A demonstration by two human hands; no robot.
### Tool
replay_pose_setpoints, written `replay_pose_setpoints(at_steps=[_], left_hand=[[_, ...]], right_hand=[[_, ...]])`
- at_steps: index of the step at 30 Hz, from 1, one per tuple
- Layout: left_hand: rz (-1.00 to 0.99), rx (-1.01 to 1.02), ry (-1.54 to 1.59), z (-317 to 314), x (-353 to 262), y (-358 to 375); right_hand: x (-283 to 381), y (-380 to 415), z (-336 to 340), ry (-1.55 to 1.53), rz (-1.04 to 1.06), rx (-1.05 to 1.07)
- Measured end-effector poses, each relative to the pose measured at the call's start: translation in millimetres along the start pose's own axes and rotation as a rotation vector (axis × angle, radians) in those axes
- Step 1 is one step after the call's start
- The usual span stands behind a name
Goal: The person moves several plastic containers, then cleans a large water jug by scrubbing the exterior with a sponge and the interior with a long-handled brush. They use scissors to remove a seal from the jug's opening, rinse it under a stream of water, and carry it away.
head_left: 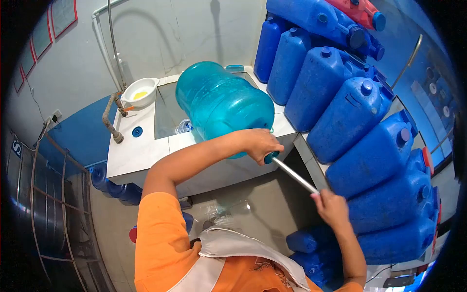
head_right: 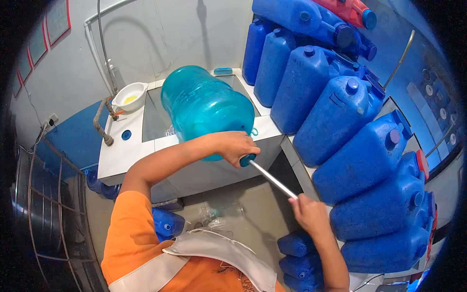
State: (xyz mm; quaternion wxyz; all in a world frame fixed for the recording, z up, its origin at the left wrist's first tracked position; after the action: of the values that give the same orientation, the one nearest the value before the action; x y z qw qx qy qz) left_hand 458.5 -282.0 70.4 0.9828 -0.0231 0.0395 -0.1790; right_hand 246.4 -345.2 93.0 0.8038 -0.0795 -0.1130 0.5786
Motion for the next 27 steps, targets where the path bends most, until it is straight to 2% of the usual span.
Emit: replay_pose_setpoints(at_steps=[1,2,3,4,5,9,10,11,13,14,15,16,17,18,19,22,23,24,25,27], left_hand=[[-0.063,-0.128,-0.063,12,-7,2],[-0.064,-0.131,-0.073,7,-10,5],[0.006,-0.335,-0.086,9,-10,13],[0.078,-0.535,-0.094,6,-9,23],[0.07,-0.593,-0.155,1,-16,28],[0.05,-0.362,-0.107,-15,-19,23],[0.006,-0.278,-0.07,-12,-18,19],[0.018,-0.288,-0.079,-3,-12,15],[0.092,-0.057,0.061,-10,0,7],[0.127,0.035,0.069,-12,1,8],[0.128,0.03,0.064,-11,-3,10],[0.123,-0.129,-0.053,-2,-10,15],[0.116,-0.285,-0.172,5,-21,23],[0.173,-0.39,-0.175,-2,-24,31],[0.18,-0.579,-0.289,-2,-33,43],[0.174,-0.626,-0.298,-15,-22,46],[0.094,-0.546,-0.269,-21,-23,39],[0.014,-0.469,-0.244,-25,-21,33],[0.02,-0.472,-0.248,-13,-15,33],[0.027,-0.235,-0.058,0,-3,25]], right_hand=[[-5,5,-24,-0.234,-0.073,0.098],[-16,20,-66,-0.753,-0.382,0.372],[-10,39,-101,-1.27,-0.688,0.653],[-11,34,-104,-1.269,-0.682,0.653],[-15,22,-99,-1.094,-0.55,0.564],[2,-10,-72,-0.398,-0.041,0.226],[10,-22,-54,-0.144,0.04,0.131],[23,-36,-33,0.112,0.124,0.022],[38,-44,-37,0.138,0.13,-0.023],[29,-50,-66,-0.184,0.021,0.134],[21,-53,-88,-0.501,-0.086,0.286],[33,-40,-109,-1.048,-0.483,0.634],[51,-33,-111,-1.38,-0.653,0.762],[50,-38,-114,-1.382,-0.648,0.758],[47,-49,-117,-1.235,-0.517,0.683],[50,-71,-123,-0.78,-0.144,0.468],[64,-76,-84,-0.187,0.1,0.237],[64,-73,-71,-0.081,0.139,0.149],[62,-72,-57,0.027,0.178,0.053],[52,-62,-43,0.055,0.182,0.015]])
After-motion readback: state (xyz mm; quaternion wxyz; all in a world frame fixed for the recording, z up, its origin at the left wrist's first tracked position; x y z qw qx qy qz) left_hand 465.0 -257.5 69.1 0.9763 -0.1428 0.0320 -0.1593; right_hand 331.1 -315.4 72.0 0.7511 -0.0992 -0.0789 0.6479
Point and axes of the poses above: each hand's wrist, its own y-axis away from the middle knuckle, its own z-axis out of the back of the hand, x = y × z, the point moved 8 cm from there along -y, towards the middle knuckle, and after that the axes turned 2 degrees about -z, right-handed, at the moved point
